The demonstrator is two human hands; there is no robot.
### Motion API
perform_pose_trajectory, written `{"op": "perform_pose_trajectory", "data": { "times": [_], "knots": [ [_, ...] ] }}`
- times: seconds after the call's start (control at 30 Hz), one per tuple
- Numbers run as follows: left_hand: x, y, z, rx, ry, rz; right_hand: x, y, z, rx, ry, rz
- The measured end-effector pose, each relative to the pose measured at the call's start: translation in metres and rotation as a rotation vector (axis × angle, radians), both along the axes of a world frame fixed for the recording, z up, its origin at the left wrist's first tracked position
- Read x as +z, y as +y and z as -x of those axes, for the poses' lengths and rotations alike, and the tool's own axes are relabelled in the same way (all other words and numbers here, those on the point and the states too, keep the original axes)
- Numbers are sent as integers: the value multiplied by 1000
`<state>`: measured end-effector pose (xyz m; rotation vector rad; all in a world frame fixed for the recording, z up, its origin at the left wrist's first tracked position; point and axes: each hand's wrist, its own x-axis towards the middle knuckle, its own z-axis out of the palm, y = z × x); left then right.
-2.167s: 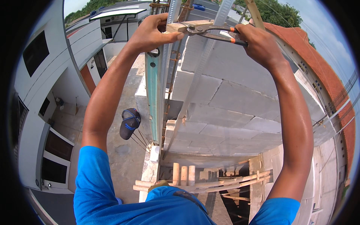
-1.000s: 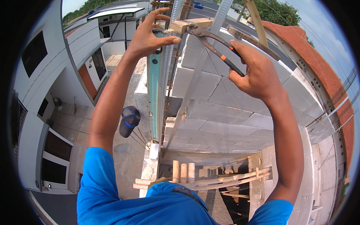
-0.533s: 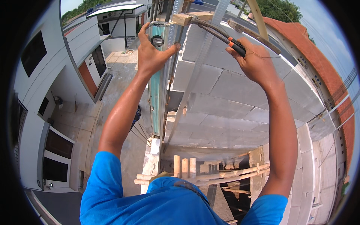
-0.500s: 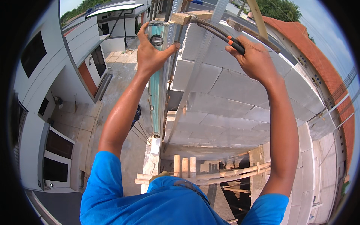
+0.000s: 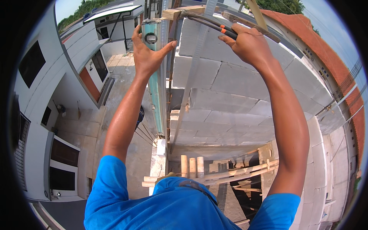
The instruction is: The person is assembling a bamboo scaffolding structure on a rooftop. They use a spirit level to check alignment, a hammer to secure wooden pieces, and pliers to adjust metal fasteners on a vertical metal frame.
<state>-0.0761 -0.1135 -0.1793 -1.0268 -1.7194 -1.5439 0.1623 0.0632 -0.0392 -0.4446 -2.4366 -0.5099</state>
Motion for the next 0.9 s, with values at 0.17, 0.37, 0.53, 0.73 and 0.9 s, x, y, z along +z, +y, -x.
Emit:
{"op": "perform_pose_trajectory", "data": {
  "times": [0.17,0.37,0.53,0.73,0.9],
  "knots": [
    [20,-6,-7,453,535,-158,3,3,0,4,32,-17],
    [113,1,-65,203,969,-53,-1,1,-1,-19,43,45],
    [129,35,-70,-101,895,167,3,1,3,-6,23,87],
    [127,50,-74,-219,757,220,7,3,0,45,61,139],
    [117,76,-67,-367,539,140,8,1,2,73,51,166]
  ]
}}
